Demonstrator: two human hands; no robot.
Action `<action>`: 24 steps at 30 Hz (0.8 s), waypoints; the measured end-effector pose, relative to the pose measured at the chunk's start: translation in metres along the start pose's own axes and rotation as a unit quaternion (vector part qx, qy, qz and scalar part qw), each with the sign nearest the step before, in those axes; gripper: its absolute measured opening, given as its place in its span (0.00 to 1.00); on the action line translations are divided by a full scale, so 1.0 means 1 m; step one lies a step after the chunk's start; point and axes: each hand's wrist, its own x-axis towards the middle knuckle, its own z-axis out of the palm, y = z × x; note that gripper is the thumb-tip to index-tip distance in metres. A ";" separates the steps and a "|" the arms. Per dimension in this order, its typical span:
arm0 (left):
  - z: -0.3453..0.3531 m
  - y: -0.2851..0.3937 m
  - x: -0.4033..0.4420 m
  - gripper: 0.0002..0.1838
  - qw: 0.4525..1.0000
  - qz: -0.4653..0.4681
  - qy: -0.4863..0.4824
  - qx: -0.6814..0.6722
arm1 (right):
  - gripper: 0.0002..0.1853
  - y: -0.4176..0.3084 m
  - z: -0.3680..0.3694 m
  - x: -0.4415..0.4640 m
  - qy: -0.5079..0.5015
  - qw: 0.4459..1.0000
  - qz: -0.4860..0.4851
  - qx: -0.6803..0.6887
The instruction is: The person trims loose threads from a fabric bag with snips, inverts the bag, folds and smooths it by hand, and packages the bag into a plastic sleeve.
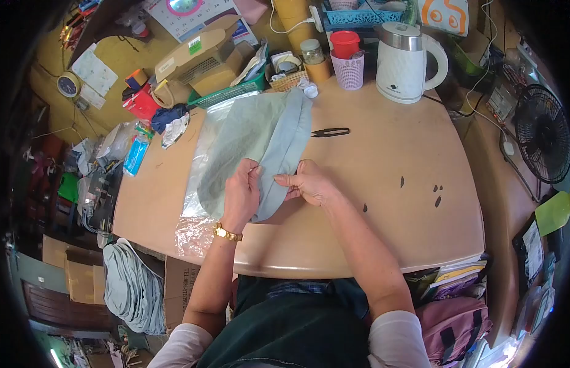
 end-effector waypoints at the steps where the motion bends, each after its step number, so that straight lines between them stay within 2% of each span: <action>1: -0.001 0.001 0.003 0.04 1.000 0.000 0.000 -0.001 | 0.15 0.000 -0.002 0.001 0.003 1.000 0.007 -0.004; 3: -0.006 0.002 0.008 0.08 0.993 -0.072 -0.040 -0.089 | 0.15 0.003 -0.002 0.002 0.015 1.000 -0.012 0.001; 4: -0.009 -0.001 0.009 0.08 0.992 -0.072 -0.039 -0.091 | 0.15 0.002 -0.002 0.003 0.025 0.999 -0.032 0.006; 6: -0.020 -0.003 0.009 0.12 0.972 -0.108 -0.172 -0.121 | 0.14 -0.004 0.000 -0.001 0.047 0.998 -0.045 0.015; 7: -0.023 0.002 0.009 0.12 0.972 -0.108 -0.171 -0.121 | 0.13 -0.009 0.003 -0.004 0.067 0.996 -0.058 0.024; 10: -0.024 0.011 0.007 0.13 0.983 -0.105 -0.129 -0.072 | 0.12 -0.011 0.019 -0.012 0.021 0.999 -0.021 0.018; 12: -0.007 -0.003 0.007 0.11 0.998 0.050 0.042 -0.009 | 0.14 0.006 0.009 0.002 0.015 0.999 -0.025 -0.030; 13: -0.010 0.003 0.007 0.11 0.998 0.050 0.042 -0.008 | 0.16 0.010 0.007 0.005 0.012 0.996 -0.030 -0.078; 15: -0.015 0.015 0.008 0.11 0.986 -0.143 -0.034 -0.074 | 0.18 0.011 0.004 0.006 -0.010 0.998 -0.034 -0.046; 19: -0.002 0.006 0.008 0.08 0.996 -0.070 0.031 -0.047 | 0.21 -0.006 0.027 -0.011 -0.018 0.999 -0.037 0.031; 21: 0.002 0.004 0.009 0.07 0.995 -0.012 0.082 -0.064 | 0.20 0.003 0.019 -0.002 -0.002 0.999 -0.050 0.018; 22: 0.002 0.000 0.008 0.07 0.994 -0.011 0.084 -0.064 | 0.19 0.007 0.014 0.002 0.014 0.998 -0.063 0.006; 24: -0.005 -0.016 0.002 0.09 0.981 -0.097 0.073 -0.150 | 0.19 0.010 0.005 0.005 0.010 0.996 -0.070 0.048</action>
